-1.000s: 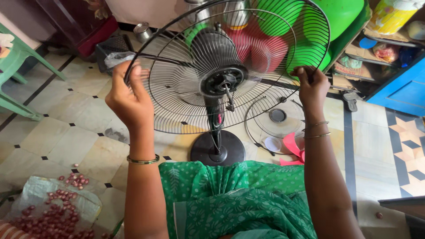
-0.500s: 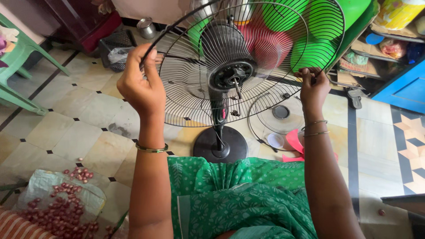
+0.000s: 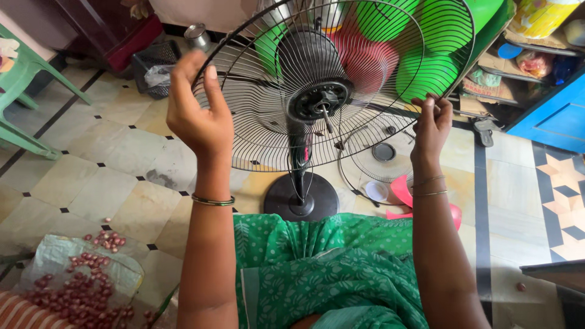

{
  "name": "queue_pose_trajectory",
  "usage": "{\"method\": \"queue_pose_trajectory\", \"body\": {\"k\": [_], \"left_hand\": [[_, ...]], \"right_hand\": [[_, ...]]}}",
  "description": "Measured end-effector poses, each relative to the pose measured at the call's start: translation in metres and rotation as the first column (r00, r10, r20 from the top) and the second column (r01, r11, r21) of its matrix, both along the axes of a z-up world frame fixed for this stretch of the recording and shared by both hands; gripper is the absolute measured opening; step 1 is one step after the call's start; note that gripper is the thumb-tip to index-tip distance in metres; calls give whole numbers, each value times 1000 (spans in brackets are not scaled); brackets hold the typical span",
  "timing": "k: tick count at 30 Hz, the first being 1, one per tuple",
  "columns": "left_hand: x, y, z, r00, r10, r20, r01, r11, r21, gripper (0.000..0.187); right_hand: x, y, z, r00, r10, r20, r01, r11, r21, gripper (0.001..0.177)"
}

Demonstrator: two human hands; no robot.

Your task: The person removes the front grill of a standing fan, manipulates the central hub and blade mounting area, then picks up a red fan blade and aligns it with the fan motor shaft.

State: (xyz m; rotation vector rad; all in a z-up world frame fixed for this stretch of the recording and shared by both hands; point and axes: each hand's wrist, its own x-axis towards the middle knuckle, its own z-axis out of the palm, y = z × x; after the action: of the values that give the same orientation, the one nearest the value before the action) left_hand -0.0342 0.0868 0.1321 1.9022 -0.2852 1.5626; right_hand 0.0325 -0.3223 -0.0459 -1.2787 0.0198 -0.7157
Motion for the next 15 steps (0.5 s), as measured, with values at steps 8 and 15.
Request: {"method": "queue_pose_trajectory", "body": {"k": [8, 15], "left_hand": [[15, -63, -61, 945, -235, -226, 326, 637, 699, 87], [79, -74, -80, 994, -15, -109, 91, 667, 739, 104]], "right_hand": [[3, -10, -20, 998, 68, -14, -65, 990, 128, 20], [3, -44, -58, 998, -9, 65, -21, 891, 453, 18]]}}
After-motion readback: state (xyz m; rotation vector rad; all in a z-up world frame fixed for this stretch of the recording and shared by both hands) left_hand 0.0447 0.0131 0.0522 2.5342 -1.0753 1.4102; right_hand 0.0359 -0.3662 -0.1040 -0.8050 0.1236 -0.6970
